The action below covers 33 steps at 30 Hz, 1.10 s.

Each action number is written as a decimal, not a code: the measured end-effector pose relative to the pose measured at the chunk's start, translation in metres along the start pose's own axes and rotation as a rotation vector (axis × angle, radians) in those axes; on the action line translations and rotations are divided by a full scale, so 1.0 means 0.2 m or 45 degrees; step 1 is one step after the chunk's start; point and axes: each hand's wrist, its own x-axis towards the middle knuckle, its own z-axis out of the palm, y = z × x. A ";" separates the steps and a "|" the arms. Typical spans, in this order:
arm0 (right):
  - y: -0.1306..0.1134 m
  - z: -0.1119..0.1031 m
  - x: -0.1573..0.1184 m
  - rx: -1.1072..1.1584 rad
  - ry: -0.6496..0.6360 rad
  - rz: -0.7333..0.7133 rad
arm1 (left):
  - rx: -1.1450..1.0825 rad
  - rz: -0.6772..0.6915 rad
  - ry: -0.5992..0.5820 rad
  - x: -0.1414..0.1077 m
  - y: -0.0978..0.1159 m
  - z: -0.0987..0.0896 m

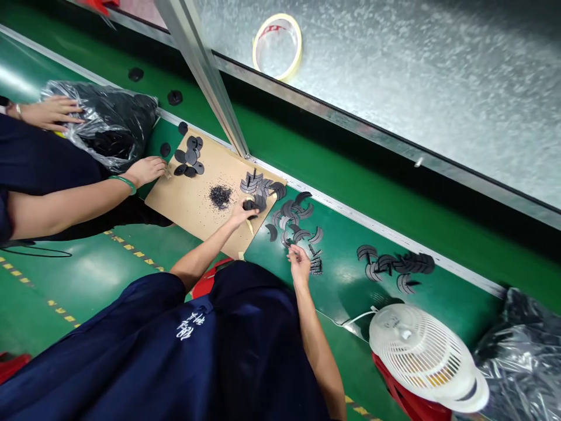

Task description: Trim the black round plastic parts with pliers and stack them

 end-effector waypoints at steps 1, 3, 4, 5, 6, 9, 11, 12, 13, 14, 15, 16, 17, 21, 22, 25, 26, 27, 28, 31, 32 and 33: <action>0.02 -0.01 -0.01 -0.016 0.013 0.002 | 0.028 0.008 0.050 0.07 0.03 -0.03; 0.06 -0.03 -0.03 -0.059 0.040 0.006 | 0.096 0.027 0.135 0.22 0.09 -0.08; 0.08 -0.04 -0.04 -0.086 0.053 0.009 | 0.135 0.036 0.169 0.28 0.11 -0.09; 0.10 -0.05 -0.05 -0.115 0.067 0.013 | 0.178 0.043 0.197 0.34 0.13 -0.10; 0.12 -0.06 -0.06 -0.145 0.082 0.018 | 0.224 0.050 0.218 0.39 0.15 -0.11; 0.19 -0.09 -0.11 -0.240 0.137 0.032 | 0.359 0.082 0.263 0.49 0.17 -0.13; 0.23 -0.12 -0.16 -0.301 0.181 0.046 | 0.436 0.130 0.282 0.52 0.16 -0.14; 0.25 -0.13 -0.18 -0.330 0.207 0.055 | 0.468 0.162 0.288 0.52 0.16 -0.15; 0.27 -0.14 -0.20 -0.358 0.236 0.065 | 0.497 0.197 0.291 0.53 0.16 -0.16; 0.29 -0.15 -0.22 -0.385 0.271 0.075 | 0.524 0.231 0.291 0.54 0.15 -0.17; 0.31 -0.16 -0.24 -0.411 0.310 0.083 | 0.549 0.264 0.290 0.54 0.15 -0.18; 0.32 -0.17 -0.25 -0.437 0.352 0.091 | 0.573 0.297 0.288 0.55 0.15 -0.19; 0.33 -0.18 -0.26 -0.462 0.396 0.099 | 0.596 0.330 0.286 0.55 0.15 -0.20; 0.37 -0.21 -0.28 -0.552 0.554 0.145 | 0.687 0.503 0.253 0.47 0.14 -0.17; 0.38 -0.22 -0.27 -0.572 0.588 0.158 | 0.700 0.552 0.229 0.42 0.12 -0.13; 0.39 -0.24 -0.25 -0.614 0.650 0.185 | 0.787 0.706 0.006 0.21 0.04 0.07; 0.40 -0.25 -0.23 -0.622 0.654 0.188 | 0.910 0.764 -0.185 0.14 0.00 0.16; 0.40 -0.26 -0.22 -0.629 0.650 0.185 | 1.035 0.798 -0.359 0.08 -0.03 0.25; 0.41 -0.26 -0.20 -0.636 0.641 0.176 | 1.063 0.811 -0.417 0.03 -0.07 0.33; 0.42 -0.27 -0.16 -0.662 0.597 0.117 | 1.115 0.783 -0.419 -0.05 -0.14 0.53; 0.42 -0.27 -0.15 -0.672 0.580 0.091 | 1.124 0.763 -0.390 -0.06 -0.15 0.57; 0.42 -0.26 -0.14 -0.681 0.562 0.064 | 1.130 0.744 -0.364 -0.07 -0.16 0.60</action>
